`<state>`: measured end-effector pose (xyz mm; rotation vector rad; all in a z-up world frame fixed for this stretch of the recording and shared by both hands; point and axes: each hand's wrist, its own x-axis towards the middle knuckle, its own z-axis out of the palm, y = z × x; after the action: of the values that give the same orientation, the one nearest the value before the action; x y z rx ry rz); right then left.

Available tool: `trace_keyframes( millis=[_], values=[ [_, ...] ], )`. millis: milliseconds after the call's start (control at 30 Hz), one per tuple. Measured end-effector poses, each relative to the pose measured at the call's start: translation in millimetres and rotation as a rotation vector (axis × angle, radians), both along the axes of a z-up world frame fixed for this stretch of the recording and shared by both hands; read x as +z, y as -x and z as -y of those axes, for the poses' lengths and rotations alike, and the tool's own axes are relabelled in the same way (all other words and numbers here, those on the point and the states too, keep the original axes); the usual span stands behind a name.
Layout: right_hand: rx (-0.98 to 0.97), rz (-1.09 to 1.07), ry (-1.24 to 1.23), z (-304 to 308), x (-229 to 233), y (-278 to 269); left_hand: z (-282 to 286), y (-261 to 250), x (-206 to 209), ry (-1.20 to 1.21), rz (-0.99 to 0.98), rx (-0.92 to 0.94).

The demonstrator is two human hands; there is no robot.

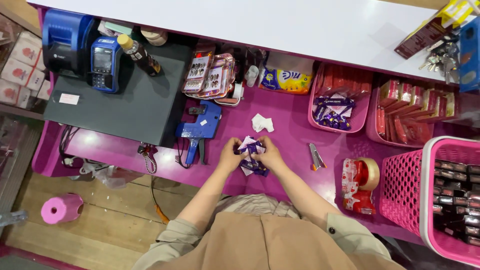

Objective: The person organizes small candy bars on a pink counter. They pick up the candies, wipe them with a tissue, and place them into a pink basket. The person also wipes the counter surface with a tissue.

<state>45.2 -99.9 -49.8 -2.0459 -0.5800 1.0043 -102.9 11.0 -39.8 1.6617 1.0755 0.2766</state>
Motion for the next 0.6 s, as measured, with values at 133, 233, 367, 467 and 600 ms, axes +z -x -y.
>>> trace_keyframes(
  millis=[133, 233, 367, 467, 600],
  values=[
    [-0.001, 0.002, 0.016, 8.0, -5.6, -7.1, 8.3, -8.3, -3.0, 0.004, 0.011, 0.016],
    [-0.032, -0.01, 0.0, 10.1, -7.7, -9.6, 10.0, -15.9, 3.1, -0.007, -0.025, 0.014],
    [-0.049, -0.029, -0.065, 7.6, -0.4, -14.1, 8.1, -23.0, 5.9, -0.067, 0.039, 0.041],
    [-0.05, -0.029, -0.1, 7.0, 11.2, -18.7, 8.5, -27.1, 2.6, -0.084, 0.095, 0.065],
    [-0.029, -0.001, -0.135, 8.1, 18.5, -25.4, 12.3, -24.2, 13.2, -0.087, 0.134, 0.093]
  ],
)
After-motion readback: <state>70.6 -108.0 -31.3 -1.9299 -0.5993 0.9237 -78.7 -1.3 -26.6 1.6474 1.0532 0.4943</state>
